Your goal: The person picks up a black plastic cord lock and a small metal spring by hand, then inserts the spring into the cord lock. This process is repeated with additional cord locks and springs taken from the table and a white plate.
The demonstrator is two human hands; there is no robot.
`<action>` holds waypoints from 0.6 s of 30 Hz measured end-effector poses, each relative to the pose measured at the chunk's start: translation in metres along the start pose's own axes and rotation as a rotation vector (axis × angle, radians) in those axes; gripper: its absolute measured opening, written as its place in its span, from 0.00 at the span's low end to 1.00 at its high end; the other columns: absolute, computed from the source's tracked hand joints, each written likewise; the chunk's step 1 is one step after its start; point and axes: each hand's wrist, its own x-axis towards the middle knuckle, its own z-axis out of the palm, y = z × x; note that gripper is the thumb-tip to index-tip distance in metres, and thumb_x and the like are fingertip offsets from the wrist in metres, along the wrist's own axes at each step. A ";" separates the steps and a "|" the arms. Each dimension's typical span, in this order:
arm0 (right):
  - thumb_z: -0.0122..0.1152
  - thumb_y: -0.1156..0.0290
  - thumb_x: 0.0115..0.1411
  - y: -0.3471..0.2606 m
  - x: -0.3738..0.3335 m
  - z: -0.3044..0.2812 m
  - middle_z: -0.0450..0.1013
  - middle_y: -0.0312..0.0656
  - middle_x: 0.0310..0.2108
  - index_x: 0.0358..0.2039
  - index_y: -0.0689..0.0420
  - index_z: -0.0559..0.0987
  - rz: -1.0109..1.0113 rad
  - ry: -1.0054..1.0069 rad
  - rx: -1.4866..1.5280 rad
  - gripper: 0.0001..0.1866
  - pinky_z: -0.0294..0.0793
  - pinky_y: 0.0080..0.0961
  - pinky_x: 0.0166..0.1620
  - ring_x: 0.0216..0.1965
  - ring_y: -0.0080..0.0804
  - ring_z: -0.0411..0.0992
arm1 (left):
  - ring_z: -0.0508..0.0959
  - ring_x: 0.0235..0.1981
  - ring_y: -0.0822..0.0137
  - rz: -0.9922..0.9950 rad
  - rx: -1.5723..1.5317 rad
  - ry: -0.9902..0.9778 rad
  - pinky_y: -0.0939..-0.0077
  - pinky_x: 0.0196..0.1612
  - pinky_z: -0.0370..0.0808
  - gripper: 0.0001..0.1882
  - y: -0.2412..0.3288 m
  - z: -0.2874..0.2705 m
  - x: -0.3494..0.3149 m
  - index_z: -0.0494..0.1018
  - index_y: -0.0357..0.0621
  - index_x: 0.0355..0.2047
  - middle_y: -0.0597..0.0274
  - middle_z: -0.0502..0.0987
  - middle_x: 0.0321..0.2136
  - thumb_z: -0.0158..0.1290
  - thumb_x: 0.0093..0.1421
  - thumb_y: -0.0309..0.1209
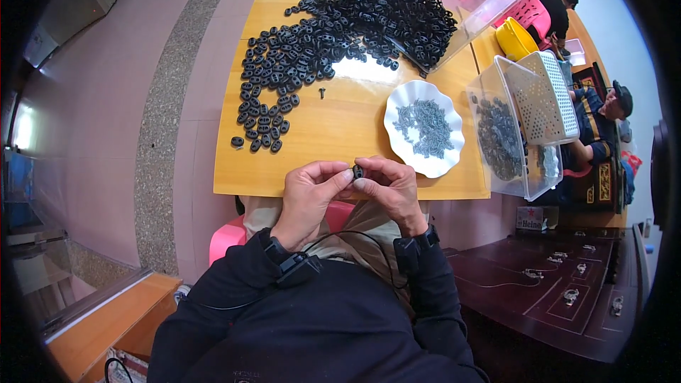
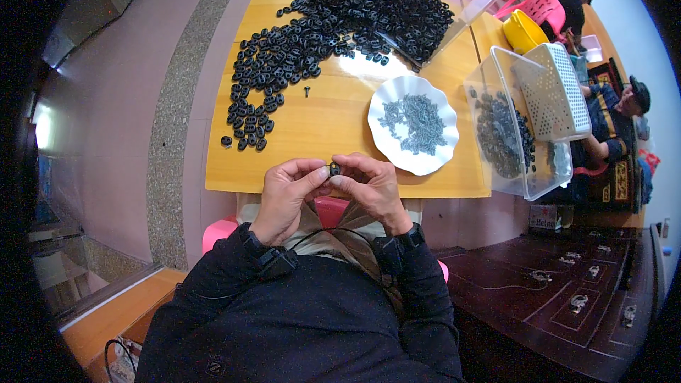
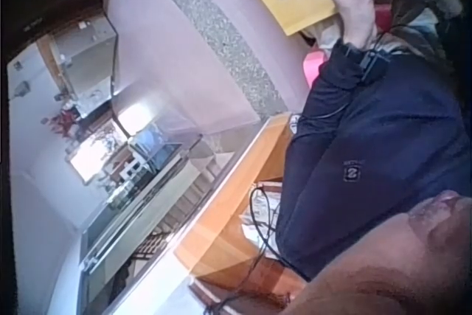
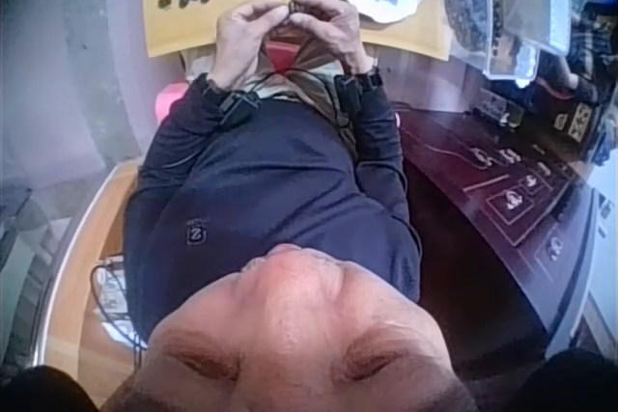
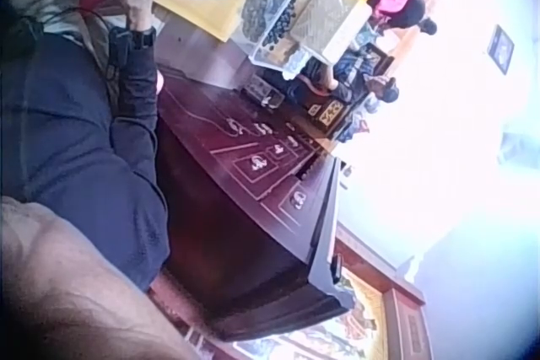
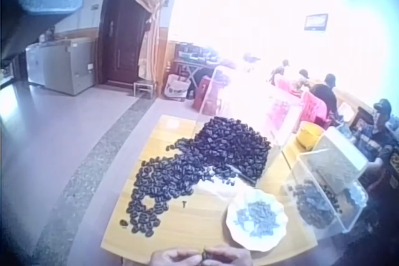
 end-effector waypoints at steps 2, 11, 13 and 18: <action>0.63 0.83 0.54 0.002 0.000 -0.001 0.75 0.37 0.35 0.44 0.65 0.77 -0.005 -0.005 -0.002 0.15 0.73 0.16 0.41 0.36 0.19 0.73 | 0.79 0.30 0.72 0.004 0.001 0.001 0.80 0.37 0.79 0.08 -0.001 -0.001 0.001 0.75 0.33 0.38 0.58 0.79 0.31 0.56 0.58 0.23; 0.63 0.84 0.52 -0.001 -0.001 -0.002 0.75 0.38 0.36 0.42 0.66 0.78 -0.015 -0.018 0.036 0.15 0.74 0.17 0.42 0.37 0.21 0.74 | 0.79 0.31 0.72 -0.016 -0.024 -0.001 0.80 0.37 0.79 0.07 -0.002 -0.001 0.000 0.75 0.34 0.37 0.58 0.79 0.31 0.56 0.58 0.23; 0.64 0.85 0.52 -0.001 -0.002 -0.002 0.75 0.39 0.36 0.42 0.67 0.78 -0.017 -0.019 0.049 0.15 0.75 0.18 0.42 0.37 0.22 0.74 | 0.79 0.32 0.72 -0.027 -0.036 -0.014 0.79 0.38 0.79 0.06 -0.002 -0.002 0.000 0.75 0.35 0.37 0.58 0.79 0.32 0.56 0.58 0.22; 0.64 0.86 0.50 -0.004 -0.006 -0.002 0.75 0.41 0.37 0.42 0.66 0.78 0.032 -0.038 0.168 0.17 0.74 0.20 0.43 0.38 0.24 0.74 | 0.79 0.31 0.71 -0.114 -0.127 -0.086 0.79 0.37 0.79 0.06 0.001 -0.001 -0.003 0.75 0.36 0.36 0.59 0.79 0.31 0.56 0.58 0.22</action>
